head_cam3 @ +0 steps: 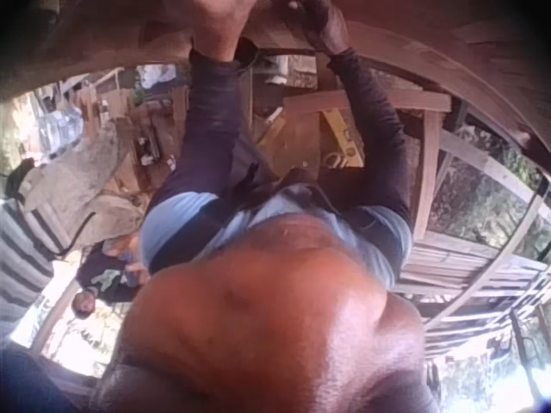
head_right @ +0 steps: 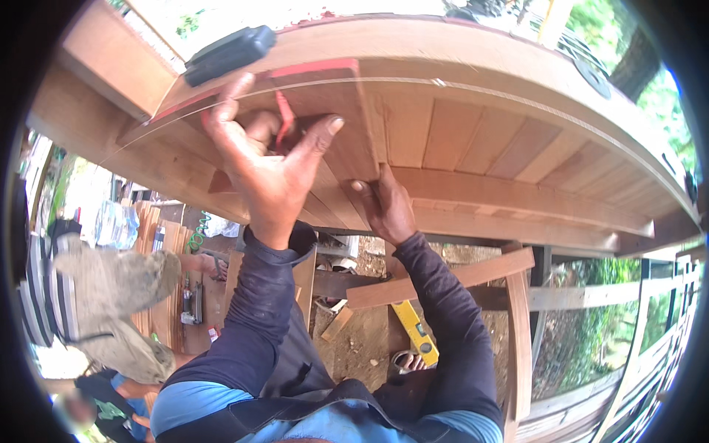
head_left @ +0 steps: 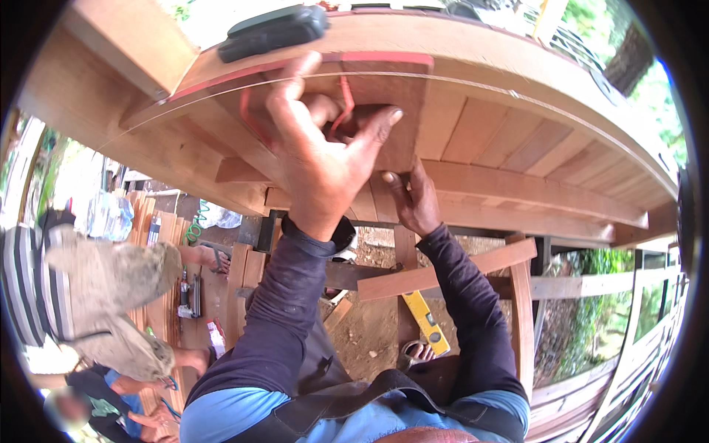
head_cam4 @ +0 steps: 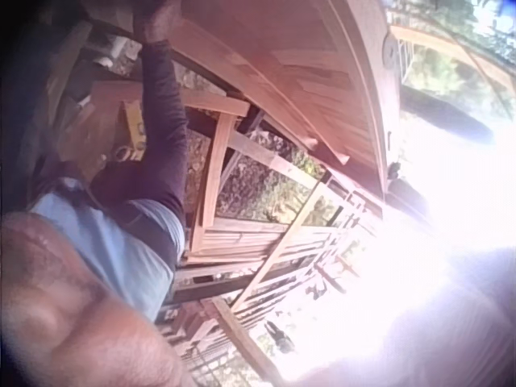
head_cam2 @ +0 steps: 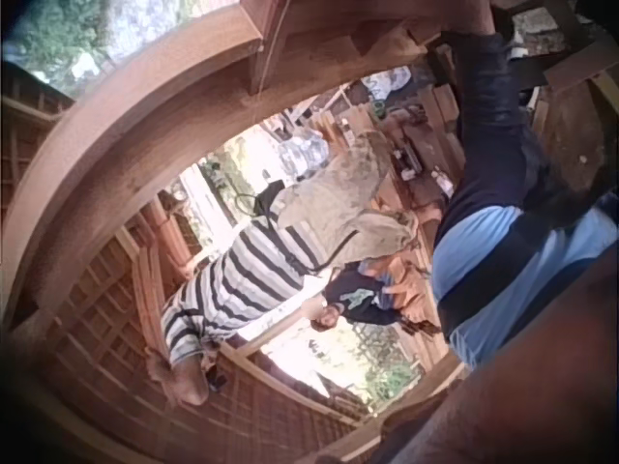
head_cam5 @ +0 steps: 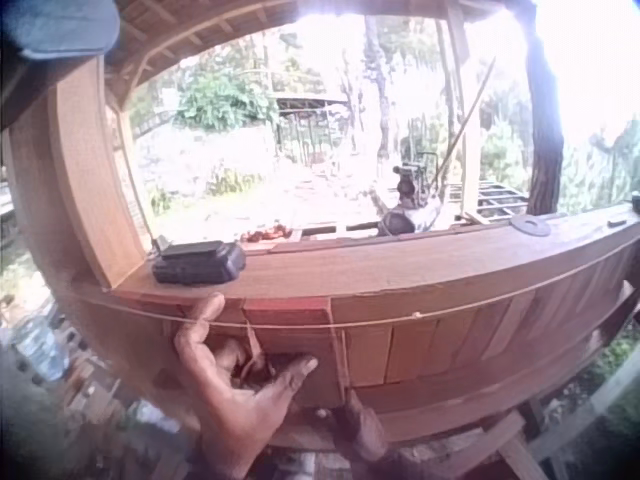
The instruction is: The person installs wooden planks onto a curved wooden structure, likely a deck or roof. They position each plank, use a red spacer to maintain gaps, and secure the wood with a pneumatic nail gun. The process involves repetitive placement and fastening of individual planks.
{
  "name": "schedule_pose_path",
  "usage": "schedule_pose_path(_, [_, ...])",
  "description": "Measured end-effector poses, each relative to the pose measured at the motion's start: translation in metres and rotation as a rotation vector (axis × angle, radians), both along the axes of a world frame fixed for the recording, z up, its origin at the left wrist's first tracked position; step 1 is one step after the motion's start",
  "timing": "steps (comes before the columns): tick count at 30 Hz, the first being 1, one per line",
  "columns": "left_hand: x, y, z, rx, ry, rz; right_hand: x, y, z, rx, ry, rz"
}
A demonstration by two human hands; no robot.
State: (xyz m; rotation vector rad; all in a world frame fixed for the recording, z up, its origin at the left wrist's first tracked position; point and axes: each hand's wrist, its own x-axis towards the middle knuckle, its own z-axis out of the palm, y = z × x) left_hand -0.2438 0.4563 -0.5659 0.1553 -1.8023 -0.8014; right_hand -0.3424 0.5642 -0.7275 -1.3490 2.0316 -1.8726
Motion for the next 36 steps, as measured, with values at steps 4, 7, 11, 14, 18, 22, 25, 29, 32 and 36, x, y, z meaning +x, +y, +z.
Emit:
schedule_pose_path(4, [-0.021, 0.001, -0.007, -0.078, 0.121, -0.034, -0.008, -0.002, -0.019, 0.073, -0.136, 0.061])
schedule_pose_path(7, [0.0, -0.031, 0.008, -0.339, -0.085, 0.124, 0.004, -0.018, -0.011, 0.019, 0.004, 0.029])
schedule_pose_path(11, [-0.008, -0.031, -0.005, -0.188, 0.101, 0.102, 0.013, 0.009, -0.015, 0.007, 0.043, -0.094])
schedule_pose_path(14, [-0.018, -0.039, -0.008, -0.231, 0.096, 0.065, 0.012, 0.048, -0.033, -0.109, 0.128, -0.203])
schedule_pose_path(18, [-0.016, -0.033, -0.007, -0.28, 0.128, 0.022, 0.022, 0.157, -0.066, 0.1, -0.116, -0.15])
schedule_pose_path(22, [-0.016, -0.043, 0.001, -0.279, 0.115, 0.21, 0.02, 0.263, -0.112, 0.271, -0.542, -0.379])
schedule_pose_path(25, [-0.009, -0.02, 0.018, -0.242, 0.137, 0.179, 0.001, 0.288, -0.097, 0.144, -0.645, -0.492])
schedule_pose_path(29, [-0.005, -0.005, 0.001, -0.106, 0.129, 0.035, 0.007, 0.301, -0.04, 0.012, -0.425, -0.603])
schedule_pose_path(32, [0.02, -0.011, -0.017, 0.06, 0.005, 0.007, 0.01, 0.257, 0.032, 0.014, -0.138, -0.515])
schedule_pose_path(36, [0.013, -0.001, -0.009, 0.011, -0.069, 0.106, 0.006, 0.218, 0.106, -0.082, 0.173, -0.359])
